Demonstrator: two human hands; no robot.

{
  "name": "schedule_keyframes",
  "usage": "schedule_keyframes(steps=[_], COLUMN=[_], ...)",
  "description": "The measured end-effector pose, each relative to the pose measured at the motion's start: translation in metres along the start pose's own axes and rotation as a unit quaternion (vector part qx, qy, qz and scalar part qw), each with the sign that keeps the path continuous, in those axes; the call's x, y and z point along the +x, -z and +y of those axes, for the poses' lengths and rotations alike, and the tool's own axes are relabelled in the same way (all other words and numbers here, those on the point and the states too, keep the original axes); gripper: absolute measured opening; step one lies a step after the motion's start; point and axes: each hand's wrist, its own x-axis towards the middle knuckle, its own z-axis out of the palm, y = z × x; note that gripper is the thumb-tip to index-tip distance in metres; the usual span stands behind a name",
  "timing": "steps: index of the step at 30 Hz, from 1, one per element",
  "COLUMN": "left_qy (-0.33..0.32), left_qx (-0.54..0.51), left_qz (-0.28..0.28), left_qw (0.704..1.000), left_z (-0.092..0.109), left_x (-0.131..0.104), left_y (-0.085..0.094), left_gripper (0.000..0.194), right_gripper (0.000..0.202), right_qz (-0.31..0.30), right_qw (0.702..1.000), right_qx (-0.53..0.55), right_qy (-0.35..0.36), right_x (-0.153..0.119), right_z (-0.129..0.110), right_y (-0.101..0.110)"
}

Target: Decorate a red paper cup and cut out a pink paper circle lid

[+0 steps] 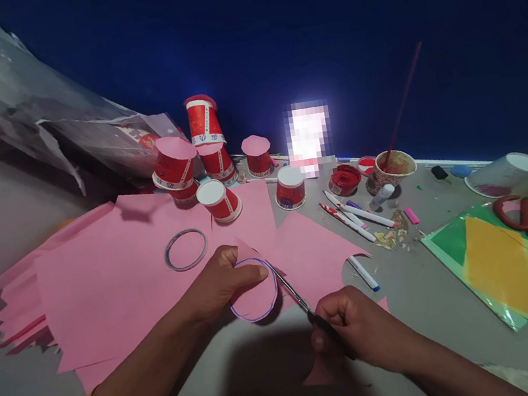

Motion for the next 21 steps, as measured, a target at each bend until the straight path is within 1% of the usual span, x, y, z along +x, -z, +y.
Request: schedule_keyframes(steps=[4, 9, 14, 17, 21], left_qy=[0.015, 0.023, 0.025, 0.029, 0.031], left_qx=[0.024, 0.01, 0.002, 0.0, -0.009], left_qz=[-0.006, -0.019, -0.012, -0.015, -0.015], left_qw=[1.0, 1.0, 1.0, 0.999, 0.999], left_z=[0.0008, 0.0017, 0.0012, 0.0014, 0.002], left_x=[-0.0005, -0.0003, 0.0001, 0.0, -0.0001], left_y=[0.0, -0.0003, -0.0004, -0.0007, -0.0017], left_gripper=[0.025, 0.021, 0.019, 0.019, 0.018], right_gripper=[0.062, 0.055, 0.049, 0.053, 0.064], right_qz=[0.001, -0.001, -0.006, -0.008, -0.01], right_qw=[1.0, 1.0, 1.0, 1.0, 1.0], right_qx=[-0.001, -0.001, 0.012, 0.013, 0.018], right_qy=[-0.009, -0.011, -0.007, -0.008, -0.005], right_x=[-0.0009, -0.0017, -0.0007, -0.0003, -0.0007], right_z=[-0.0024, -0.0048, -0.0002, 0.0024, 0.0012], right_y=[-0.0009, -0.0005, -0.0002, 0.0002, 0.0004])
